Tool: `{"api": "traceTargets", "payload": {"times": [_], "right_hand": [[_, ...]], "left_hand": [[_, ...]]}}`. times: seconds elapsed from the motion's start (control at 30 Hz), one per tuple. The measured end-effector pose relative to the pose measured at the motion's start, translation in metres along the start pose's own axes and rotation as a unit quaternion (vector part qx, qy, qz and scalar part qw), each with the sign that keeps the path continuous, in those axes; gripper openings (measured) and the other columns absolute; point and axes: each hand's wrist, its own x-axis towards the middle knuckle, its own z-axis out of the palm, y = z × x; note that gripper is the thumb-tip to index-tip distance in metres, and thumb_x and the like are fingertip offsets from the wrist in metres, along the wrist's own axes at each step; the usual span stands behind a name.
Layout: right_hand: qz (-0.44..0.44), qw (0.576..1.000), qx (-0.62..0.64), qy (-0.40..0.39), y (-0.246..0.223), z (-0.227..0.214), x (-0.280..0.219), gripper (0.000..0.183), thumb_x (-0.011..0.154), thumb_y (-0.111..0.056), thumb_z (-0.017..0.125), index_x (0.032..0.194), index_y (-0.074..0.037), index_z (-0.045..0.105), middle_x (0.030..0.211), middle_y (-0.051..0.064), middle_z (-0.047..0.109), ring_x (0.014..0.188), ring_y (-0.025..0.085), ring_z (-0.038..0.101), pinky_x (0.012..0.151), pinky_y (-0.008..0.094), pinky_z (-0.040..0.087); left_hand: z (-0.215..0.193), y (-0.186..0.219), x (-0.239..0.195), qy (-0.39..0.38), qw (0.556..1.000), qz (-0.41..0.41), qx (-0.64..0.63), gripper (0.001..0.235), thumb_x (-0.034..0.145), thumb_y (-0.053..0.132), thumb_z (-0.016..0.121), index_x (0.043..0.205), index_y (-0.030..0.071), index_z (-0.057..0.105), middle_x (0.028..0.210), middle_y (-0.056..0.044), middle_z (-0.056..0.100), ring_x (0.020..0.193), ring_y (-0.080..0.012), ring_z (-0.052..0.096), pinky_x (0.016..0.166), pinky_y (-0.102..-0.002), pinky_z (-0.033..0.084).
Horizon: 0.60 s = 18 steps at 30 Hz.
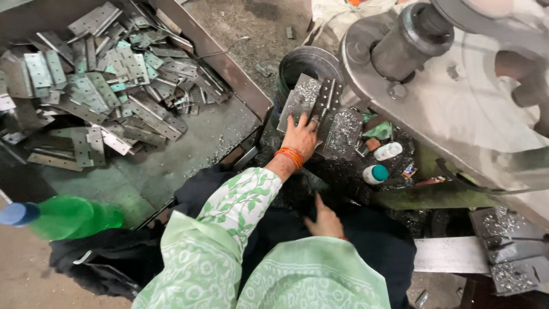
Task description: The person places metal plates into a machine to punch holes, then collects the finished hinges into a bin.
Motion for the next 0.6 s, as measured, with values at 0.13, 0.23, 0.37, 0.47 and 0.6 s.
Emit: {"api": "traceTargets", "payload": {"times": [0.13, 0.23, 0.37, 0.47, 0.6], "right_hand": [[-0.012, 0.998, -0.059, -0.03, -0.01, -0.033, 0.011, 0.084, 0.085, -0.043, 0.072, 0.156, -0.016, 0.037, 0.124, 0.024, 0.068, 0.112, 0.044, 0.067, 0.094, 0.053, 0.056], [-0.014, 0.999, -0.05, -0.01, -0.007, -0.024, 0.011, 0.088, 0.082, -0.039, 0.077, 0.156, -0.02, 0.034, 0.126, 0.022, 0.066, 0.111, 0.044, 0.066, 0.092, 0.053, 0.056], [0.019, 0.998, 0.007, 0.053, 0.002, 0.041, -0.008, 0.096, 0.077, -0.031, 0.079, 0.159, -0.028, 0.029, 0.126, 0.018, 0.067, 0.109, 0.041, 0.068, 0.089, 0.052, 0.057], [-0.048, 0.985, 0.103, 0.13, 0.017, 0.073, -0.013, 0.092, 0.078, -0.027, 0.079, 0.158, -0.028, 0.032, 0.126, 0.018, 0.068, 0.108, 0.042, 0.068, 0.087, 0.052, 0.057], [-0.053, 0.992, 0.079, 0.085, 0.021, 0.063, -0.011, 0.1, 0.075, -0.027, 0.08, 0.159, -0.023, 0.026, 0.126, 0.021, 0.065, 0.108, 0.044, 0.066, 0.086, 0.053, 0.056]], "left_hand": [[-0.001, -0.001, 0.001, -0.048, 0.999, 0.009, 0.02, 0.033, 0.097, 0.026, 0.052, 0.115, 0.015, 0.077, 0.146, -0.003, 0.055, 0.144, -0.0355, 0.034, 0.112, -0.071, 0.027], [-0.003, 0.0, 0.004, -0.024, 0.999, 0.013, 0.03, 0.035, 0.093, 0.029, 0.052, 0.115, 0.015, 0.076, 0.146, -0.004, 0.054, 0.141, -0.0359, 0.033, 0.108, -0.073, 0.027], [-0.005, 0.001, 0.002, -0.042, 0.998, 0.02, 0.044, 0.034, 0.096, 0.028, 0.052, 0.117, 0.017, 0.076, 0.144, -0.005, 0.056, 0.143, -0.0375, 0.034, 0.111, -0.073, 0.026], [-0.006, 0.001, 0.002, -0.018, 0.999, 0.018, 0.037, 0.035, 0.096, 0.03, 0.052, 0.117, 0.016, 0.076, 0.142, -0.006, 0.057, 0.142, -0.0383, 0.034, 0.111, -0.072, 0.026], [-0.005, 0.003, -0.009, -0.014, 0.999, 0.017, 0.03, 0.034, 0.096, 0.029, 0.052, 0.115, 0.015, 0.077, 0.138, -0.004, 0.06, 0.139, -0.0366, 0.036, 0.112, -0.071, 0.027]]}}
